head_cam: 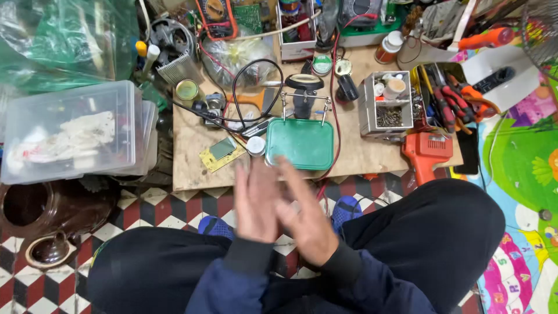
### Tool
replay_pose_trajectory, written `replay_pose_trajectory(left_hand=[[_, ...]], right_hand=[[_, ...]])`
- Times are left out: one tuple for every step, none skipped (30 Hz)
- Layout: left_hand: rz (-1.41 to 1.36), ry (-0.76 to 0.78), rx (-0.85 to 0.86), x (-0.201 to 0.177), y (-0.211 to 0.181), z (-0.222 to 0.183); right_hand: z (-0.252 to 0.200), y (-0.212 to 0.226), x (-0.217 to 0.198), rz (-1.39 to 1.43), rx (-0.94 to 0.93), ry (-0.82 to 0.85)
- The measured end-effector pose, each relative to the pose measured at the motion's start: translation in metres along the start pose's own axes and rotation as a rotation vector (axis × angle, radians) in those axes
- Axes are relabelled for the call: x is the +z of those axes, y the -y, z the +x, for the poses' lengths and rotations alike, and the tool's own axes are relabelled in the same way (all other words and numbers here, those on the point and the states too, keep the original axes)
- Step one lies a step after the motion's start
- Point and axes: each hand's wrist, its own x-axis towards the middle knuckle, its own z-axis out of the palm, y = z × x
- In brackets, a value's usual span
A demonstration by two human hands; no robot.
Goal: The person places a brown ceramic teapot into a green plastic bag and then handles small paper slips and a white electronic component by hand.
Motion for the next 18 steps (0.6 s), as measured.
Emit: replay_pose_trajectory(left_hand=[[0.0,-0.001,0.013,-0.013,0.019,0.007],[-0.09,0.234,-0.024,-0.027,0.037,0.014],[-0.178,0.474,-0.061,-0.039,0.055,0.024],[-0.176,0.479,-0.045,-0.026,0.037,0.01],[-0.277,0.591,-0.057,-0.017,0.017,-0.007],[-0.377,0.704,-0.068,-0.008,-0.003,-0.024],[-0.372,0.697,-0.03,-0.002,-0.025,-0.038],[-0.334,0.738,-0.074,0.004,-0.049,-0.053],[-0.289,0.798,-0.099,0.015,-0.075,-0.064],[-0.277,0.809,-0.042,0.024,-0.106,-0.064],[0.207,0.555,0.258,0.031,-0.134,-0.069],[0.669,0.244,0.537,0.038,-0.161,-0.076],[0.665,0.23,0.567,0.021,-0.186,-0.059],[0.878,0.094,0.732,0.004,-0.211,-0.043],[1.084,-0.057,0.89,-0.009,-0.235,-0.025],[1.076,-0.075,0.917,-0.031,-0.259,0.006],[1.275,-0.232,1.172,-0.056,-0.287,0.034],[1.471,-0.407,1.419,-0.081,-0.317,0.062]], right_hand=[[-0.002,-0.011,0.007,0.005,-0.009,0.007],[-0.004,-0.022,0.015,-0.131,-0.024,0.052],[-0.003,-0.033,0.022,-0.27,-0.045,0.096],[0.008,-0.064,0.007,-0.268,-0.061,0.103],[0.018,-0.096,-0.003,-0.232,-0.063,-0.054],[0.031,-0.126,-0.011,-0.192,-0.064,-0.21],[0.019,-0.142,-0.021,-0.174,-0.081,-0.182],[0.01,-0.157,-0.03,-0.416,-0.006,-0.213],[0.018,-0.172,-0.041,-0.66,0.035,-0.25],[0.027,-0.144,-0.035,-0.644,-0.017,-0.229],[0.026,-0.115,-0.03,-0.599,0.115,-0.188],[0.025,-0.089,-0.026,-0.559,0.247,-0.143],[0.028,-0.069,-0.024,-0.554,0.22,-0.126],[0.032,-0.051,-0.024,-0.499,0.234,-0.12],[0.037,-0.033,-0.027,-0.445,0.247,-0.115],[0.044,-0.016,-0.034,-0.443,0.22,-0.099],[0.052,-0.001,-0.037,-0.409,0.219,-0.114],[0.06,0.013,-0.041,-0.374,0.219,-0.129]])
